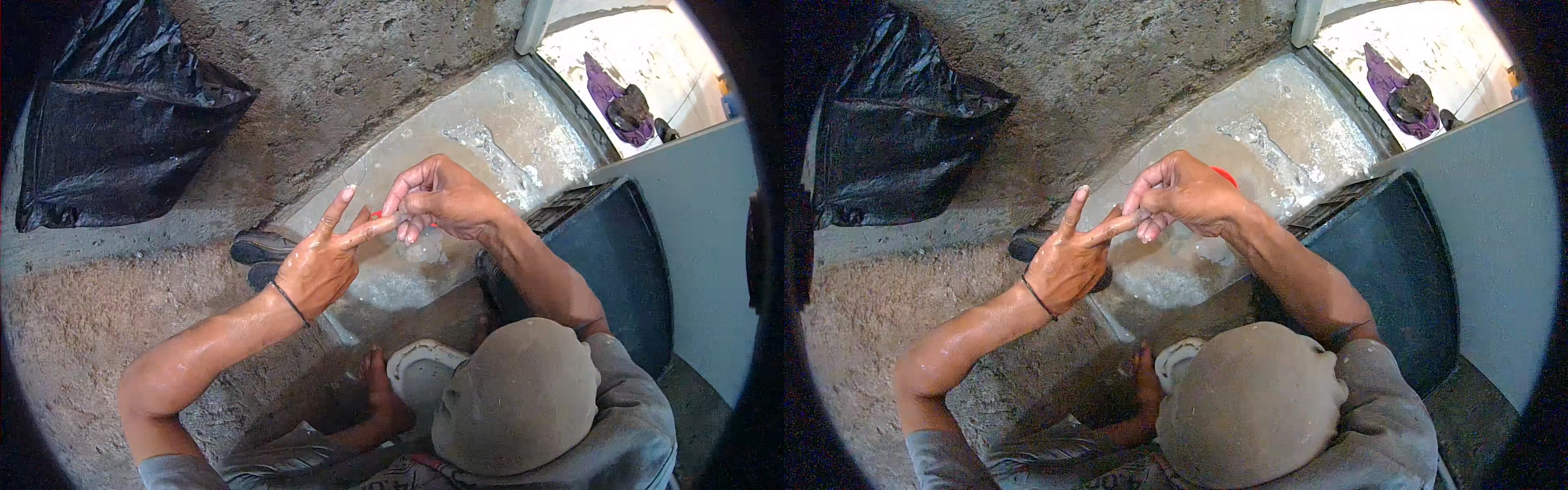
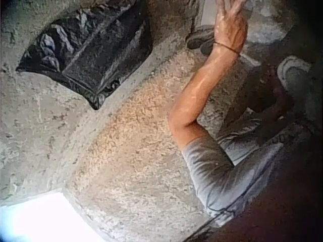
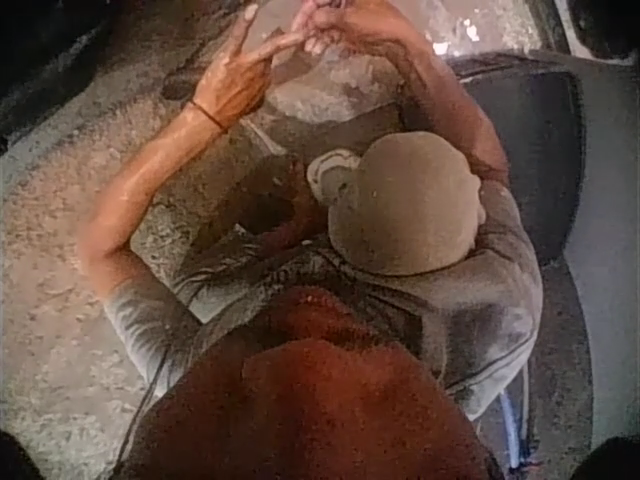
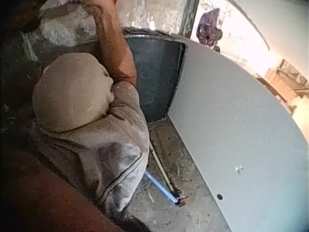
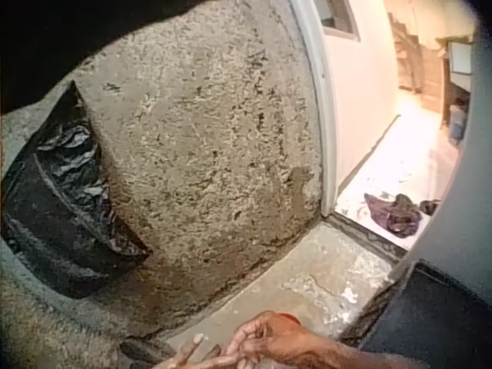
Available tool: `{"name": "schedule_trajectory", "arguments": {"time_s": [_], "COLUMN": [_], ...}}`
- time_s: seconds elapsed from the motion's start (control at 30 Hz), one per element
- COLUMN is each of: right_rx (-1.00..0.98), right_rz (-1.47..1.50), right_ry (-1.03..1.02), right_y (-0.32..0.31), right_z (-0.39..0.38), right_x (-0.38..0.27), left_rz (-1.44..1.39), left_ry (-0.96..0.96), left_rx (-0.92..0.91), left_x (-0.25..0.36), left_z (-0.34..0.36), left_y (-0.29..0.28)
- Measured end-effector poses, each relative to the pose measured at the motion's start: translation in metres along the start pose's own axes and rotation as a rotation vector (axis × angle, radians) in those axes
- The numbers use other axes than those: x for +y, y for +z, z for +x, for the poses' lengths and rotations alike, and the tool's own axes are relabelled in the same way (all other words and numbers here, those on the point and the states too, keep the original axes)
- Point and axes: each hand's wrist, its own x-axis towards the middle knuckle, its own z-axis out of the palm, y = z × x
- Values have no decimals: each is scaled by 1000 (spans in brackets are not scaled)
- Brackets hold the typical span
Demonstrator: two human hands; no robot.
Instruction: Washing hands with soap and water and rinsing the area.
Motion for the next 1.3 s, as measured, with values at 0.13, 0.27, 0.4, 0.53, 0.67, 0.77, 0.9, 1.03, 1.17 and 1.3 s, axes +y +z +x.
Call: {"name": "schedule_trajectory", "arguments": {"time_s": [0.13, 0.27, 0.4, 0.53, 0.67, 0.77, 0.9, 1.03, 1.17, 1.3], "right_rx": [14, 14, 7, -17, 40, 27, -3, -26, 3, 32], "right_rz": [-126, -169, -156, -278, -274, -272, -347, -263, -396, -358], "right_ry": [-46, -54, -94, -171, -107, -125, -201, -181, -242, -214], "right_y": [2, 4, 5, 7, 8, 9, 8, 8, 11, 11], "right_z": [0, -2, -4, -6, -9, -9, -7, -7, -6, -5], "right_x": [-2, -3, -2, -2, -3, -2, 0, 2, 6, 8], "left_rz": [-47, -113, -179, -288, -297, -296, -297, -307, -277, -274], "left_ry": [-36, -43, -99, -146, -152, -161, -161, -149, -135, -137], "left_rx": [0, -11, 116, 192, 216, 206, 213, 194, 93, 122], "left_x": [1, 4, 7, 11, 14, 14, 15, 15, 15, 14], "left_z": [1, 0, -1, 2, 3, 5, 5, 4, 5, 6], "left_y": [4, 8, 12, 14, 14, 15, 14, 12, 11, 8]}}
